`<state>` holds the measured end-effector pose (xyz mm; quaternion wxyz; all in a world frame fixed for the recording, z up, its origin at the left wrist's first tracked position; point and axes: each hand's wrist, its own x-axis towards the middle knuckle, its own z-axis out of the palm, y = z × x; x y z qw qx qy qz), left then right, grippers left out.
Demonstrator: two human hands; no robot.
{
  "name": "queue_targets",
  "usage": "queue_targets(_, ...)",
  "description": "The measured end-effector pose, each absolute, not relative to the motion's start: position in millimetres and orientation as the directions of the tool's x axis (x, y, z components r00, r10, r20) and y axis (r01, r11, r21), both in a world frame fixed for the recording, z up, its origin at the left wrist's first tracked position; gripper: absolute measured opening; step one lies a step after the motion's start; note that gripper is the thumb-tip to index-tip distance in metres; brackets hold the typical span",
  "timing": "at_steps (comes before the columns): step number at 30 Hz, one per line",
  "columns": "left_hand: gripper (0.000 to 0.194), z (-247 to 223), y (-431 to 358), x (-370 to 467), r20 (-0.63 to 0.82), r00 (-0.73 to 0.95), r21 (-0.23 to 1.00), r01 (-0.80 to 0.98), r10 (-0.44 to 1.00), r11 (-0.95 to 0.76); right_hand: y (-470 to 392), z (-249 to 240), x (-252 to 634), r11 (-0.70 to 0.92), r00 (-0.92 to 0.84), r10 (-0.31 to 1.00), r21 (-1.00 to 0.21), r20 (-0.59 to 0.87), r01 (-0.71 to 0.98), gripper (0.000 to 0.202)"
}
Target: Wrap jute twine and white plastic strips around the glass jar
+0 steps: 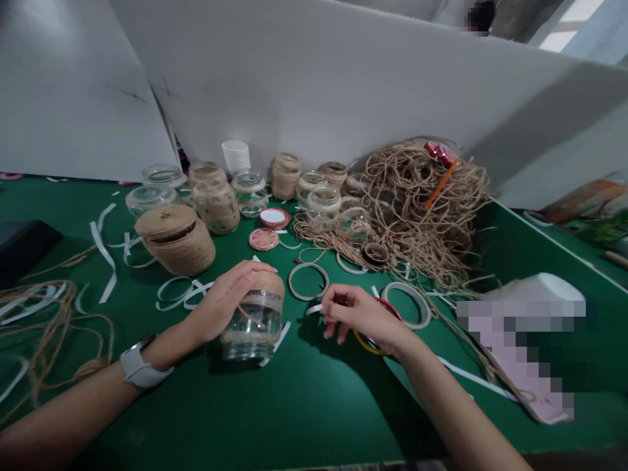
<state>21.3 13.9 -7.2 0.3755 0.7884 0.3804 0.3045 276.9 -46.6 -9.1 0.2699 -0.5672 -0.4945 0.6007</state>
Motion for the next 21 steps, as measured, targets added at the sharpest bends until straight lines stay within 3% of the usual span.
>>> queue_targets(2, 0.037, -7, 14, 21, 0.196, 0.525, 0.823, 0.371, 0.828, -0.430, -51, -4, 278, -0.316, -0.096, 0.912, -0.834, -0.398, 0.452, 0.038)
queue_targets(5, 0.036, -7, 14, 21, 0.197, 0.519, 0.819, 0.380, 0.832, -0.431, -60, 4, 265, -0.080, 0.030, 0.996, -0.750, -0.081, 0.656, 0.043)
queue_targets(8, 0.034, -6, 13, 22, 0.202, 0.518, 0.817, 0.379, 0.831, -0.434, -72, 13, 237, 0.125, -0.085, 0.992, -0.754, 0.091, 0.645, 0.033)
queue_targets(10, 0.033, -5, 12, 22, 0.211, 0.518, 0.819, 0.369, 0.829, -0.439, -78, 15, 219, 0.240, -0.197, 0.970, -0.668, 0.142, 0.704, 0.022)
queue_targets(12, 0.032, -4, 12, 23, 0.220, 0.515, 0.823, 0.358, 0.828, -0.441, -81, 13, 208, 0.322, -0.218, 0.944, -0.555, 0.246, 0.767, 0.016)
queue_targets(14, 0.032, -4, 12, 23, 0.224, 0.512, 0.827, 0.350, 0.829, -0.439, -82, 10, 205, 0.358, -0.200, 0.920, -0.518, 0.336, 0.777, 0.006)
queue_targets(18, 0.032, -7, 12, 22, 0.221, 0.520, 0.827, 0.348, 0.825, -0.441, -85, 9, 214, 0.402, -0.110, 0.873, -0.574, 0.475, 0.714, 0.015)
queue_targets(21, 0.032, -9, 12, 21, 0.227, 0.521, 0.830, 0.339, 0.823, -0.443, -88, 13, 219, 0.448, -0.096, 0.809, -0.503, 0.580, 0.739, 0.022)
